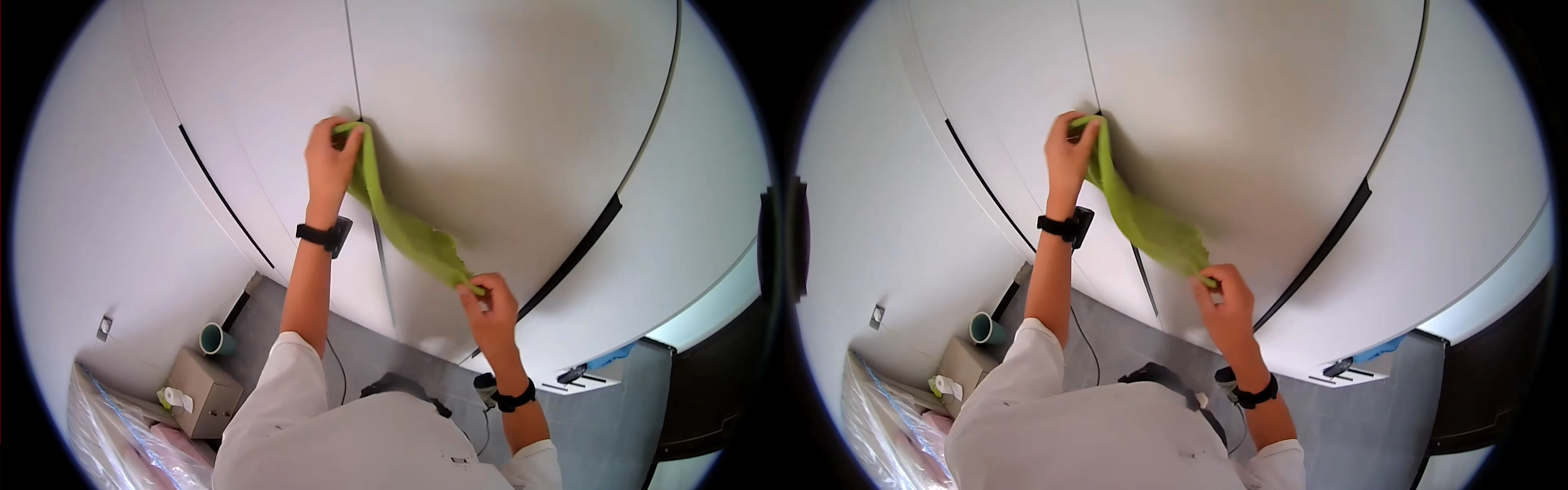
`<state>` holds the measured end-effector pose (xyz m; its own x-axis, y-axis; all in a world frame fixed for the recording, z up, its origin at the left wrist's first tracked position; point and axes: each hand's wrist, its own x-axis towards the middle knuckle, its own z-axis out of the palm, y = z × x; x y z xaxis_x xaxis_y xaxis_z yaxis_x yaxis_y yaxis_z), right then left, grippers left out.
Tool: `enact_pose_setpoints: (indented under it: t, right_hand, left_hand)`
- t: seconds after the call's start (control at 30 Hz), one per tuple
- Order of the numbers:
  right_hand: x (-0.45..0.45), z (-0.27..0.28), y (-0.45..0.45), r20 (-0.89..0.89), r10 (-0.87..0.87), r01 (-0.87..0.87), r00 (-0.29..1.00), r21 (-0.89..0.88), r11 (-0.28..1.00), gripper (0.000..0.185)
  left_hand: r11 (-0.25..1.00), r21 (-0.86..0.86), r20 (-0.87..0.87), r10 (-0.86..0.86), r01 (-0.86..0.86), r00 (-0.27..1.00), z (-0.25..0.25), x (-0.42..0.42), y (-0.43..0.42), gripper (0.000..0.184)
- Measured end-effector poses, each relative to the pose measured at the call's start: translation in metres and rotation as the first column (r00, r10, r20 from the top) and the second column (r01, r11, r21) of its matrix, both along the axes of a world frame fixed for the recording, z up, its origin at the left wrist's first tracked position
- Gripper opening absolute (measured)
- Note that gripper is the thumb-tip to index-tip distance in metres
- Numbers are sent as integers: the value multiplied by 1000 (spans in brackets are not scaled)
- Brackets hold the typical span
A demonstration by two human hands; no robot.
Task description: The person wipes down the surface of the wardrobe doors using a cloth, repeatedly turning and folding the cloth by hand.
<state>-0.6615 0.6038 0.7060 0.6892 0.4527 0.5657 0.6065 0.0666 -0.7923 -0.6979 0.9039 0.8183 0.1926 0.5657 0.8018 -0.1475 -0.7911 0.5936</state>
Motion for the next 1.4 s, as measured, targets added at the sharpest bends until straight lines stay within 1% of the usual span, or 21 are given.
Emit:
enact_pose_setpoints:
  t: [0.03, 0.13, 0.17, 0.3, 0.33, 0.4, 0.43, 0.47, 0.53, 0.6, 0.63, 0.7, 0.73, 0.8, 0.87, 0.93, 1.1, 1.17, 1.2, 1.27, 1.4]
  right_hand:
    - [-2, -11, 2, -47, 73, -72, 996, 28, 997, 19]
    - [0, -54, -8, -228, 139, -139, 964, 19, 990, 22]
    - [0, -61, -15, -352, 168, -178, 921, 5, 984, 23]
    - [23, -43, -40, -91, -20, 25, 996, 58, 998, 37]
    - [29, -27, -44, -62, -42, 58, 997, 287, 956, 57]
    - [37, 25, -55, 33, -118, 89, 992, 465, 881, 76]
    - [35, 43, -55, -16, -173, 150, 985, 576, 804, 57]
    - [39, 36, -57, -41, -182, 169, 982, 610, 774, 57]
    - [50, 3, -74, 131, -313, 272, 941, 262, 926, 29]
    - [51, -44, -84, 107, -356, 326, 928, 226, 918, 8]
    - [51, -79, -88, 117, -333, 305, 936, 210, 929, 8]
    - [52, -139, -112, -321, -335, 376, 886, 74, 924, 10]
    - [42, -136, -117, -252, -320, 329, 913, -9, 944, 10]
    - [42, -146, -115, -278, -291, 331, 915, 109, 937, 16]
    - [45, -137, -94, -318, -293, 360, 902, 177, 916, 19]
    - [52, -123, -65, -428, -268, 381, 863, 204, 902, 27]
    - [79, -129, 5, -318, -162, 218, 934, 151, 964, 30]
    - [82, -119, 34, -314, -130, 171, 940, 108, 979, 26]
    - [76, -113, 42, -301, -142, 175, 943, 87, 981, 26]
    - [66, -93, 67, -312, -81, 118, 947, 102, 988, 24]
    - [44, -59, 100, -228, -181, 210, 957, 109, 972, 21]
  left_hand:
    - [999, 42, -123, 1, 4, 992, 2, 1, 1, 29]
    - [973, 215, -108, 109, -83, 988, -5, 14, 14, 29]
    - [998, 69, -106, 16, -9, 994, -3, 14, 7, 28]
    - [998, -29, -52, -66, 64, 996, -7, 7, 6, 27]
    - [998, -18, -72, -63, 61, 995, -13, 4, 5, 27]
    - [986, -156, 66, -44, 54, 997, -20, 4, 3, 25]
    - [987, -153, 68, -39, 49, 997, -27, 0, -6, 23]
    - [989, -140, 63, -41, 49, 997, -34, -6, -22, 22]
    - [956, -172, 133, -216, 237, 967, -54, -17, -61, 18]
    - [848, -268, 118, -442, 457, 889, -80, -24, -83, 15]
    - [830, -241, 26, -514, 504, 858, -92, -24, -82, 15]
    - [809, -229, -191, -583, 541, 790, -111, -34, -92, 13]
    - [817, -289, -160, -556, 500, 816, -119, -44, -102, 13]
    - [750, -418, -324, -650, 513, 687, -124, -50, -105, 13]
    - [732, -496, -284, -645, 468, 709, -125, -58, -100, 12]
    - [644, -609, -67, -624, 463, 779, -119, -59, -90, 14]
    - [804, -163, 43, -573, 571, 819, -73, -34, -35, 24]
    - [918, 263, -62, -291, 297, 955, -40, -17, -14, 29]
    - [922, 244, -45, -297, 299, 954, -29, -5, -5, 29]
    - [871, 491, 60, -53, 16, 997, -12, 19, 16, 30]
    - [888, 422, 142, -263, 182, 954, 3, 32, 39, 23]
